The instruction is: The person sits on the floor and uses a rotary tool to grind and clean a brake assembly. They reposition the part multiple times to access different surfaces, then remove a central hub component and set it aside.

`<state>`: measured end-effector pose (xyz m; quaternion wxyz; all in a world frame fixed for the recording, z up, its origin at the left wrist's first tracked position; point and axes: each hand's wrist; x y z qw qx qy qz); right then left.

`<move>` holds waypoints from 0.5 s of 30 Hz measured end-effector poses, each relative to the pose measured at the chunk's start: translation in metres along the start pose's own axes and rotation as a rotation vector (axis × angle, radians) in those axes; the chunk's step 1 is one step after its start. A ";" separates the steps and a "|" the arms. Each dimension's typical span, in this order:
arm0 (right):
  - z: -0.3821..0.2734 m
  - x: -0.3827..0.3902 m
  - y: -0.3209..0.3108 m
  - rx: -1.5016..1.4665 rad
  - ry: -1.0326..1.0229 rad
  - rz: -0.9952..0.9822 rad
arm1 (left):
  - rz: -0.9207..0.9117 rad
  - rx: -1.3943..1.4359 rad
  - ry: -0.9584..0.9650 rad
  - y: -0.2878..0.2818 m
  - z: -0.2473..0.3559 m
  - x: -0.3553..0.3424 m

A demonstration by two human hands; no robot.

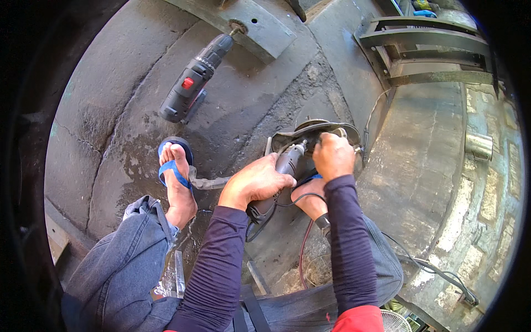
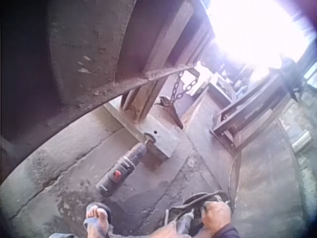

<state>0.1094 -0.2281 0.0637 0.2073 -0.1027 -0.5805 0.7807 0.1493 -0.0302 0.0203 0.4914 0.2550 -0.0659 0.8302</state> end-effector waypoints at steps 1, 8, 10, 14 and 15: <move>0.006 -0.002 -0.011 -0.015 -0.017 -0.008 | 0.008 0.005 0.017 0.000 -0.001 0.001; 0.036 -0.025 -0.057 0.052 -0.446 -0.095 | -0.028 -0.060 0.075 -0.005 0.001 0.007; 0.033 -0.036 -0.052 0.094 -0.564 -0.128 | -0.057 -0.072 0.115 -0.007 0.002 0.009; 0.029 -0.043 -0.049 0.200 -0.605 -0.155 | -0.048 -0.075 0.113 -0.007 0.003 0.006; 0.029 -0.043 -0.050 0.191 -0.594 -0.127 | -0.034 -0.054 0.091 -0.006 0.002 0.005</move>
Point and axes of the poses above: each hand's wrist, its own x-axis away from the middle knuckle, its own y-axis out of the palm, z = x × y, and after that the axes turned 10 degrees about y, right-handed
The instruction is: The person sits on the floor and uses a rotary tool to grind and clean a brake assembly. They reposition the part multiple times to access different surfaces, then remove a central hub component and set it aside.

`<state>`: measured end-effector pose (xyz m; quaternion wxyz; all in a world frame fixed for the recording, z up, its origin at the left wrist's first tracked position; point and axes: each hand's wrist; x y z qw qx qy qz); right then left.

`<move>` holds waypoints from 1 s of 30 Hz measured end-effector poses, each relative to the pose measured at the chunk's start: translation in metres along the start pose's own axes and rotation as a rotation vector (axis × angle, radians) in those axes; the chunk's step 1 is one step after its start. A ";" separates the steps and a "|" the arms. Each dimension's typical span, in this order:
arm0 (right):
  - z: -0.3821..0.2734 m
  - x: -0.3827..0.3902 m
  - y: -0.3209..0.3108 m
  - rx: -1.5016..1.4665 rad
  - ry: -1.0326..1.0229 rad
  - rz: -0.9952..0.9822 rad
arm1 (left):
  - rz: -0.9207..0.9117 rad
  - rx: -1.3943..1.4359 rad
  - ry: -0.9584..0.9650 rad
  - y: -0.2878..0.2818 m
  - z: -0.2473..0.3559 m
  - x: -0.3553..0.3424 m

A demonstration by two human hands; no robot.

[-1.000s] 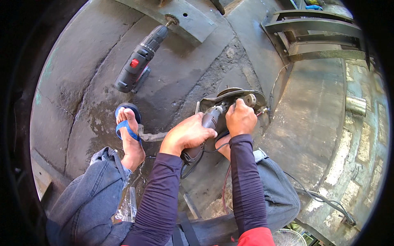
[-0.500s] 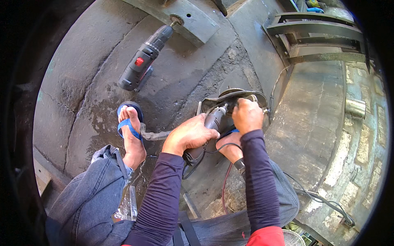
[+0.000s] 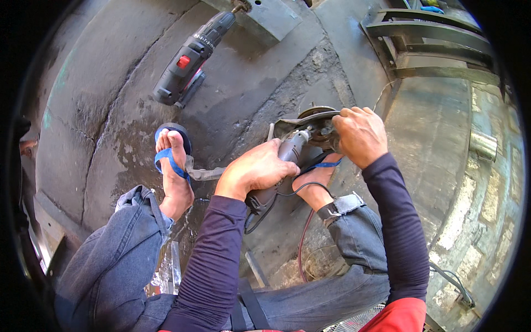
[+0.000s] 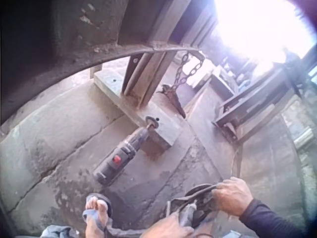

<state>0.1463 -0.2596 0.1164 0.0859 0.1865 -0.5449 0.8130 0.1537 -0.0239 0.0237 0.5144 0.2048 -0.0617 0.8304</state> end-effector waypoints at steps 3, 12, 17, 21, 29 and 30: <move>-0.007 0.002 0.001 0.036 -0.061 -0.027 | 0.024 0.098 -0.086 0.004 0.000 -0.005; -0.009 0.002 0.012 0.108 -0.053 0.011 | 0.004 -0.054 0.105 0.015 -0.011 0.001; -0.005 -0.001 0.010 0.067 -0.052 0.033 | -0.028 0.064 0.033 0.008 -0.012 -0.004; -0.004 -0.002 0.008 0.103 -0.072 0.053 | -0.020 0.113 -0.043 0.006 -0.004 -0.005; -0.008 -0.003 0.006 0.119 -0.092 0.053 | -0.018 0.163 -0.091 0.001 0.002 -0.006; -0.008 -0.006 0.007 0.124 -0.096 0.063 | -0.010 0.141 -0.087 0.002 0.002 -0.007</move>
Point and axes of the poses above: each hand's wrist, its own x-axis away from the middle knuckle, its own y-axis out of the palm, z = x × y, and after that the axes turned 10 degrees about y, right-handed
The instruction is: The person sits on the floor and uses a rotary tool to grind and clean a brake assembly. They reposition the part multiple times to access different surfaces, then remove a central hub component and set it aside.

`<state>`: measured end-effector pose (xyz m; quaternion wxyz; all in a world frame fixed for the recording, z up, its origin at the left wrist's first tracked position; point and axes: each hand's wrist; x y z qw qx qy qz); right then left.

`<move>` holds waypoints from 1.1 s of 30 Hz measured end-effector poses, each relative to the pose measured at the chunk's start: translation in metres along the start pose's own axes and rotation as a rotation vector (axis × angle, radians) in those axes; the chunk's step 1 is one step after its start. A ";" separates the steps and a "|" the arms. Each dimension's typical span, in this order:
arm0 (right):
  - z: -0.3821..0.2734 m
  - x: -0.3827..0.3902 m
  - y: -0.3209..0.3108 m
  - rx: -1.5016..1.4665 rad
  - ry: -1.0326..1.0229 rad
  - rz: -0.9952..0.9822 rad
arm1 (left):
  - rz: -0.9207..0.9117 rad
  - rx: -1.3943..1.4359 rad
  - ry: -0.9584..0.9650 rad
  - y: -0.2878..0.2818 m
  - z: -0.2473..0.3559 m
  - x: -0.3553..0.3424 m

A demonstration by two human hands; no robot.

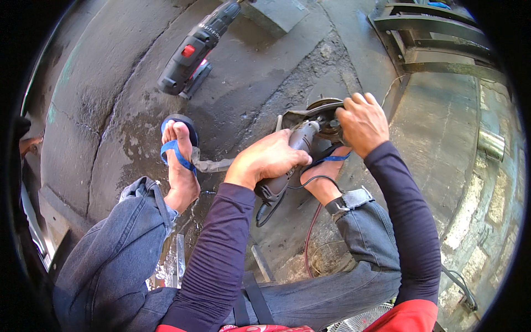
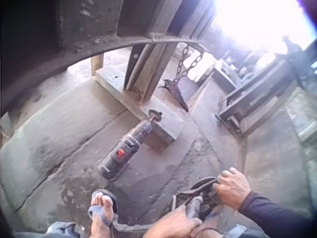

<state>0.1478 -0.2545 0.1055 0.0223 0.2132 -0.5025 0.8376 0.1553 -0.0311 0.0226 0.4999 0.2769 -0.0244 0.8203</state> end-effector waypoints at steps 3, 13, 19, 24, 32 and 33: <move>0.004 -0.002 0.000 0.009 -0.008 -0.061 | 0.026 0.029 0.060 0.001 -0.003 0.000; -0.006 0.008 0.009 0.037 0.026 -0.032 | 0.053 0.009 0.030 0.004 -0.003 -0.001; -0.009 0.006 0.006 0.075 0.037 -0.005 | -0.008 0.044 -0.003 0.001 -0.002 -0.005; -0.011 0.003 0.002 0.046 0.078 -0.032 | 0.036 0.007 -0.006 0.001 0.000 -0.001; -0.009 0.010 0.006 0.023 0.042 -0.015 | 0.120 0.014 0.056 0.008 0.003 -0.001; -0.009 0.011 0.005 0.023 0.042 0.002 | 0.097 0.038 0.037 0.007 0.003 -0.002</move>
Point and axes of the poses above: each hand's wrist, its own x-axis away from the middle knuckle, its own y-axis out of the palm, z = x × y, and after that the axes turned 10 degrees about y, right-handed
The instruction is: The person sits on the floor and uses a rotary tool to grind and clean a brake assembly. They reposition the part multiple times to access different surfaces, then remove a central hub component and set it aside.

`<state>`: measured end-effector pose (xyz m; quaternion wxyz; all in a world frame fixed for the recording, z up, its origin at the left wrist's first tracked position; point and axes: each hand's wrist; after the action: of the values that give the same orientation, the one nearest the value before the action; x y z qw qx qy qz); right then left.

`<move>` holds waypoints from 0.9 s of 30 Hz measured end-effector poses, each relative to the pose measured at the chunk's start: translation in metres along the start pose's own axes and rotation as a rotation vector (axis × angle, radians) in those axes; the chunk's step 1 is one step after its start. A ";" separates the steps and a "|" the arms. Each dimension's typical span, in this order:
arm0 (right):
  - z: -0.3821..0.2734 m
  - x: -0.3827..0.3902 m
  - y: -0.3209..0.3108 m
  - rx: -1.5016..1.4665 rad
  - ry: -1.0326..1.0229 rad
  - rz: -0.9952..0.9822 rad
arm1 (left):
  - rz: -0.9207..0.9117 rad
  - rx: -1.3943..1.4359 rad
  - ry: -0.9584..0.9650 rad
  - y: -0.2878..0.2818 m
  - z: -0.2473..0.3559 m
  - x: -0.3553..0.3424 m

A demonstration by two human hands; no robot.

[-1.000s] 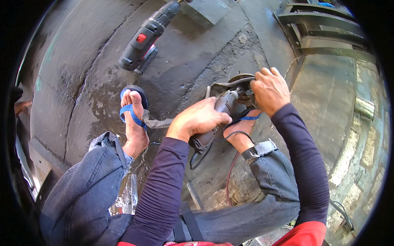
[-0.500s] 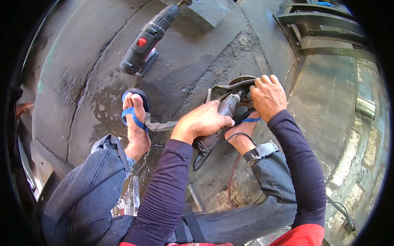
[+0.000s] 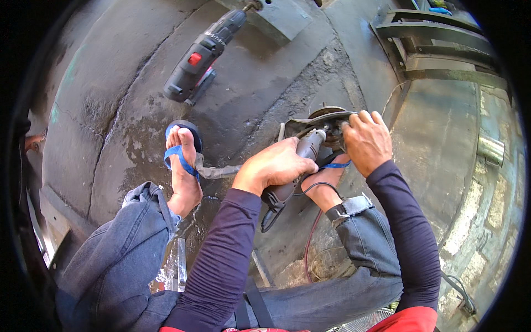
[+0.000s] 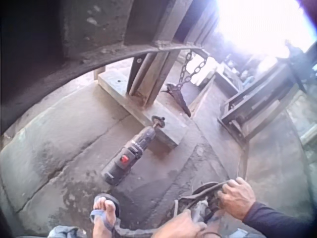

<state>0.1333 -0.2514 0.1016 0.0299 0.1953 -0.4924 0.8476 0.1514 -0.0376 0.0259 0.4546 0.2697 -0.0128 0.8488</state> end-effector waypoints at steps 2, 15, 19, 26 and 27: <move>0.000 -0.002 0.001 0.032 0.010 -0.025 | -0.037 0.022 0.005 0.001 0.001 -0.001; -0.001 -0.006 0.001 0.006 0.036 -0.026 | -0.080 -0.052 0.018 -0.008 0.001 -0.002; 0.002 -0.002 -0.002 0.003 0.080 -0.072 | -0.101 -0.038 -0.057 -0.007 0.002 -0.003; 0.010 -0.009 -0.009 0.039 0.138 -0.125 | -0.100 -0.036 -0.069 -0.007 0.001 -0.001; 0.011 -0.011 -0.010 0.002 0.069 -0.060 | -0.113 -0.038 -0.042 -0.007 0.001 -0.001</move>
<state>0.1488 -0.2537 0.1104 0.0720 0.1804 -0.4843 0.8530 0.1577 -0.0347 0.0248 0.5065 0.2791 -0.0232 0.8154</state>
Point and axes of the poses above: each hand's wrist, its own x-axis away from the middle knuckle, its own y-axis out of the palm, z = x × y, and after that the axes turned 10 degrees about y, right-handed
